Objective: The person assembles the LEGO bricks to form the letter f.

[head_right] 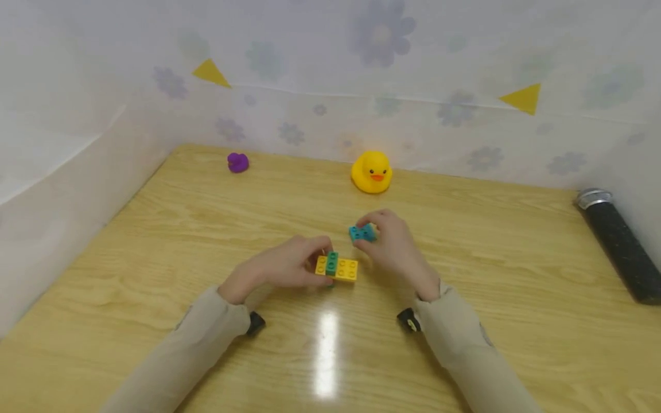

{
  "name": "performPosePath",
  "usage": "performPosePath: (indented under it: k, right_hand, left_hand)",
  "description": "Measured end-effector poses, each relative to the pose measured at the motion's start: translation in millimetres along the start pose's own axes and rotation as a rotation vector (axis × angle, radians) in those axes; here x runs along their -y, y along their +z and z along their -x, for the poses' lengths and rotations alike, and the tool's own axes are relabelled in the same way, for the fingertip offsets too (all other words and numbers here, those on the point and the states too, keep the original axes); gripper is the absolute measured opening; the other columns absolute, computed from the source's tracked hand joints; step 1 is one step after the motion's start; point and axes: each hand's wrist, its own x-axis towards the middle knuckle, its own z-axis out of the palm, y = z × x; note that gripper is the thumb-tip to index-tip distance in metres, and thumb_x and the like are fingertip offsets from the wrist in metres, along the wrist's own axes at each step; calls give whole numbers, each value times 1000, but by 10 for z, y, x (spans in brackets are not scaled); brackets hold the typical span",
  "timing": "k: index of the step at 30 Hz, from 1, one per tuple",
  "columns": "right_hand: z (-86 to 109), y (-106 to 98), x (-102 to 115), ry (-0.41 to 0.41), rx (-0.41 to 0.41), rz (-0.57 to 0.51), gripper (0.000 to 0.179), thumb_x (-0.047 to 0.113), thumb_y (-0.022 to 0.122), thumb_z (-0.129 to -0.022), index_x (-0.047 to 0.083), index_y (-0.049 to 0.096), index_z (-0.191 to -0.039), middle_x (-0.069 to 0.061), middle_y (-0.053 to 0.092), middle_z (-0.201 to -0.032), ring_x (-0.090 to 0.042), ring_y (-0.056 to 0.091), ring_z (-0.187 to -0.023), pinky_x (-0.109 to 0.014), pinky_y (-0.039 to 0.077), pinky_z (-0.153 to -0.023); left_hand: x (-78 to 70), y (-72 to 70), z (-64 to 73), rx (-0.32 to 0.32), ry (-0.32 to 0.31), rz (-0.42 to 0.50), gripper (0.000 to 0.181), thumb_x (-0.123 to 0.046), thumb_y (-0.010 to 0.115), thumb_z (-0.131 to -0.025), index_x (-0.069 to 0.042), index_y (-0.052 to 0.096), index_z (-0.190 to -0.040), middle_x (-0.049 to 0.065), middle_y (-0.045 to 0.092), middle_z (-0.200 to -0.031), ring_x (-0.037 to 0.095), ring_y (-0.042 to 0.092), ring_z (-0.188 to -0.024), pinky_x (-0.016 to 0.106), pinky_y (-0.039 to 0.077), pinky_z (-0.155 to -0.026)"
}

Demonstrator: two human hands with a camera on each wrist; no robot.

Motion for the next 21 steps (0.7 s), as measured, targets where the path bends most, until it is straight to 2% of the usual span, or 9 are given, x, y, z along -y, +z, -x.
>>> performPosePath:
  k: [2,7,14,21]
  right_hand:
    - [-45,14,-34,5,10,25,33,6,75,-83,-2,63,-112,-24,57,-121,-42,54,-105,-54,45,-87]
    - [-106,37,-100,42,122,50,44,2,73,-82,-5,57,-123,-26,54,-127,-41,52,-112,-56,41,-93]
    - [-112,66,-119,108,193,44,45,3,73,-82,-5,57,-124,-24,59,-118,-34,57,-98,-49,46,-86]
    - [-65,77,-100,132,217,71,34,10,75,-82,-1,62,-111,-15,64,-104,-25,57,-85,-42,49,-78]
  left_hand:
    - [2,-5,0,0,-3,-3,32,-28,73,-86,-13,51,-105,-2,59,-83,10,51,-69,22,43,-62]
    - [5,-14,5,6,-10,6,32,-28,73,-86,-13,51,-105,-2,59,-84,11,51,-70,22,43,-63]
    - [-2,-8,8,3,-21,6,32,-29,73,-86,-13,52,-105,-1,59,-83,10,51,-69,22,42,-63]
    - [0,1,11,1,-19,13,32,-28,73,-86,-14,51,-104,-2,59,-83,10,51,-69,22,44,-63]
